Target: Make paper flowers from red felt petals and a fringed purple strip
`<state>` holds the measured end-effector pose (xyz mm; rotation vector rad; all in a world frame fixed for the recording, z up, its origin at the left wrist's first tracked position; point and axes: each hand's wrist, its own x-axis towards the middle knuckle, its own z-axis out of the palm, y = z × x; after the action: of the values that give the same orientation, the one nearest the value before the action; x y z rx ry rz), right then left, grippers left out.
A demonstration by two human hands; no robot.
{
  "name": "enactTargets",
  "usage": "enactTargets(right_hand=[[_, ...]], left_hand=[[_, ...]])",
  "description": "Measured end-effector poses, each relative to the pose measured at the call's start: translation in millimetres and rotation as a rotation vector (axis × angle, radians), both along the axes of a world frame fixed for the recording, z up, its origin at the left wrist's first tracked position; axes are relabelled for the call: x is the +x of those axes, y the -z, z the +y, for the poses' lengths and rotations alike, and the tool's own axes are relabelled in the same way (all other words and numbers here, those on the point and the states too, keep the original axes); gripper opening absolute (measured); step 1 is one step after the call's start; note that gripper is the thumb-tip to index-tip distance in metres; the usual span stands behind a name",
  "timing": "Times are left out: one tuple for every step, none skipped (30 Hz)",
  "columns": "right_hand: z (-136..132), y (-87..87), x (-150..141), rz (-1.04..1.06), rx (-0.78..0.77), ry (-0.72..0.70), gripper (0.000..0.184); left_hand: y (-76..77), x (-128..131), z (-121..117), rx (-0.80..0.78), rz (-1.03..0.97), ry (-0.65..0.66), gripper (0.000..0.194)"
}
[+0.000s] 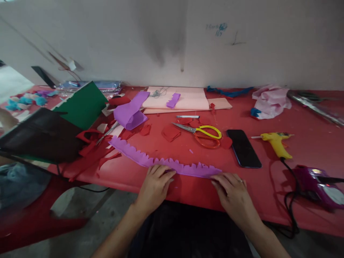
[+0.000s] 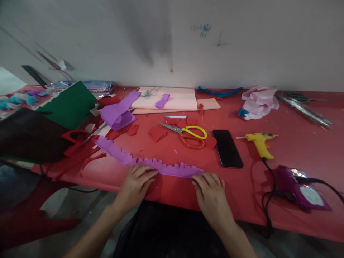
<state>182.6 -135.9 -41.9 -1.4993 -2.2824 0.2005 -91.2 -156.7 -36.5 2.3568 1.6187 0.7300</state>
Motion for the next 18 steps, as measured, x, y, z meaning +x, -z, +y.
enactTargets(right_hand=[[0.8, -1.0, 1.4, 0.013, -0.021, 0.002, 0.021], [1.2, -2.2, 2.7, 0.030, -0.044, 0.003, 0.020], [1.1, -3.2, 4.0, 0.048, -0.067, 0.000, 0.020], [0.5, -3.8, 5.3, 0.068, -0.087, -0.005, 0.020], [-0.6, -3.9, 6.6, 0.086, -0.099, -0.009, 0.020], [-2.1, -3.6, 7.8, 0.099, -0.102, -0.011, 0.020], [-3.8, -2.7, 9.0, 0.106, -0.099, -0.014, 0.020], [-5.5, -1.7, 10.3, 0.110, -0.089, -0.012, 0.020], [-7.2, -0.6, 11.6, 0.113, -0.072, -0.007, 0.020], [-8.6, 0.3, 13.0, 0.118, -0.048, -0.004, 0.020], [-9.5, 0.8, 14.4, 0.126, -0.023, 0.000, 0.020], [-9.9, 0.9, 15.8, 0.136, 0.003, 0.002, 0.019], [-9.6, 0.5, 17.3, 0.148, 0.032, 0.009, 0.019], [-8.6, -0.2, 18.8, 0.155, 0.057, 0.024, 0.018], [-7.0, -0.9, 20.1, 0.154, 0.080, 0.044, 0.019], [-4.8, -1.4, 21.3, 0.140, 0.098, 0.068, 0.022], [-2.2, -1.2, 22.3, 0.111, 0.110, 0.094, 0.027], [0.6, -0.3, 23.1, 0.072, 0.116, 0.124, 0.033]], left_hand=[[1.3, -0.7, -0.1, 0.008, -0.020, -0.003, 0.025], [2.6, -1.3, -0.1, 0.017, -0.042, -0.013, 0.023], [3.6, -1.6, -0.1, 0.025, -0.062, -0.029, 0.021], [4.4, -1.5, -0.2, 0.028, -0.078, -0.048, 0.020], [4.6, -0.7, -0.6, 0.024, -0.085, -0.065, 0.019], [4.3, 0.6, -1.2, 0.016, -0.083, -0.079, 0.019], [3.4, 2.5, -2.2, 0.003, -0.071, -0.088, 0.021], [1.9, 4.7, -3.5, -0.008, -0.054, -0.090, 0.022], [0.0, 6.6, -5.0, -0.016, -0.038, -0.085, 0.024], [-2.2, 7.6, -6.6, -0.016, -0.029, -0.075, 0.025], [-4.6, 7.1, -7.8, -0.010, -0.030, -0.060, 0.025], [-7.2, 4.1, -8.4, 0.002, -0.044, -0.050, 0.025], [-9.9, -1.9, -8.1, 0.022, -0.069, -0.055, 0.025], [-12.6, -11.2, -6.5, 0.050, -0.096, -0.083, 0.025], [-15.5, -24.0, -3.4, 0.082, -0.113, -0.136, 0.027], [-18.3, -39.7, 1.2, 0.114, -0.118, -0.219, 0.030], [-21.0, -57.5, 7.1, 0.135, -0.081, -0.301, 0.036], [-23.5, -76.4, 13.7, 0.119, 0.002, -0.347, 0.044]])
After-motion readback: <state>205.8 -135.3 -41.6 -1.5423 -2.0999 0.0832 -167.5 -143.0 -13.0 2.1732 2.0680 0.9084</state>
